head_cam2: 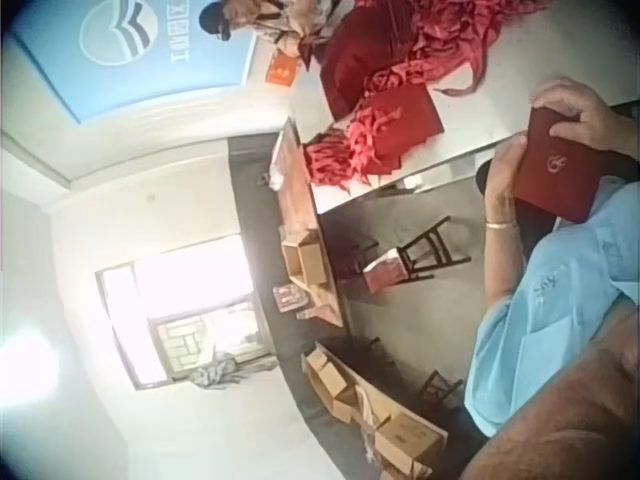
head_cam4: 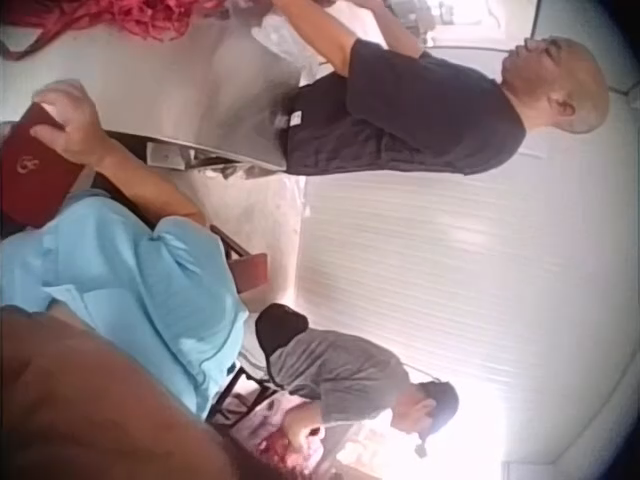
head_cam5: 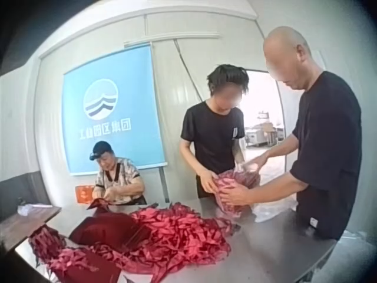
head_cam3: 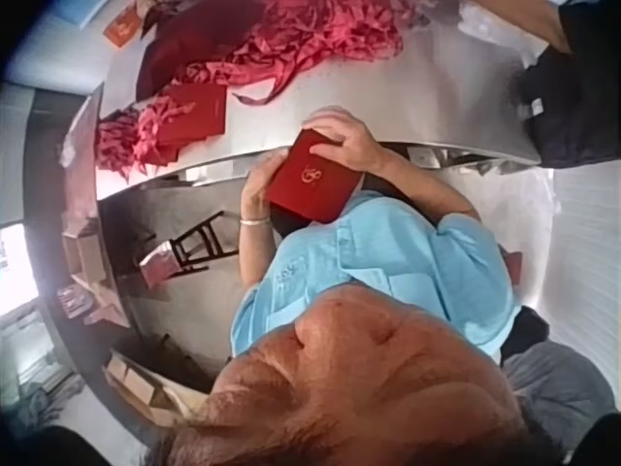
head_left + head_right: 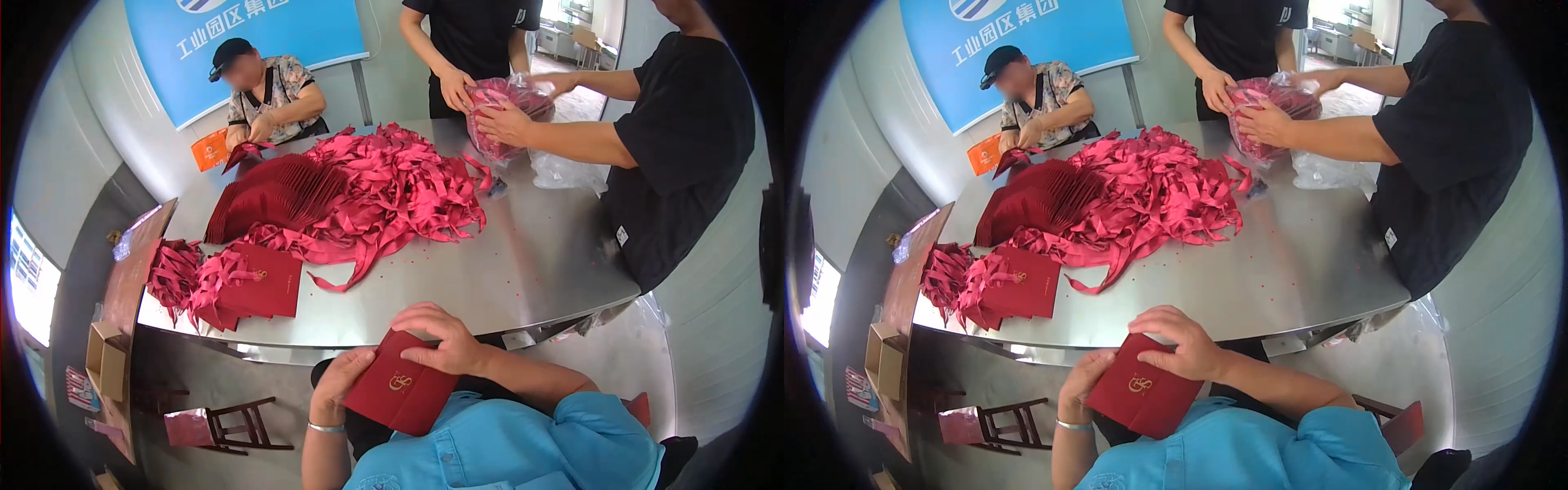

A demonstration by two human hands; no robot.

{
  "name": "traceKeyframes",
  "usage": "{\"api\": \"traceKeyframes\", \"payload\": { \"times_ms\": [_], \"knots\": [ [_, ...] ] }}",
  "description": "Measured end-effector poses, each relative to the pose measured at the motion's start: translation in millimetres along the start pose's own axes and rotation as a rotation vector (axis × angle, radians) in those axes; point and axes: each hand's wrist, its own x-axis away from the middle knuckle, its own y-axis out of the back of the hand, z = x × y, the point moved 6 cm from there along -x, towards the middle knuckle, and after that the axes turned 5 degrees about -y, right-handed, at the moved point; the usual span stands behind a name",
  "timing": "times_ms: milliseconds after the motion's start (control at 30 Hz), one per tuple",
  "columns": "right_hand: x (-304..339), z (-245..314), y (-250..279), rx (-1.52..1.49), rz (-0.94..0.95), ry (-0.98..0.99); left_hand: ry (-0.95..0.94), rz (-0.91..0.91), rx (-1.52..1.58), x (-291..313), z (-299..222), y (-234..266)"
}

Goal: The person assembles small paper gift bags by inserting ribbon handles into the slits of each bag envelope and folding the bags by hand.

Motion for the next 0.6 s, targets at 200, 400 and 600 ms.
{"api": "traceKeyframes", "payload": {
  "times_ms": [200,400,600],
  "knots": [
    [1.5,-26.5,-6.3,-0.434,0.069,-0.422,-0.214,-0.106,-0.624,-15.0,-39.7,-5.6],
    [-2.4,-30.7,-4.6,-0.423,0.023,-0.432,-0.618,-0.108,-0.898,11.7,-78.6,-20.6],
    [0.1,-26.9,-6.9,-0.285,-0.035,-0.397,-0.631,-0.192,-1.279,33.9,-92.0,-68.7]
  ]
}}
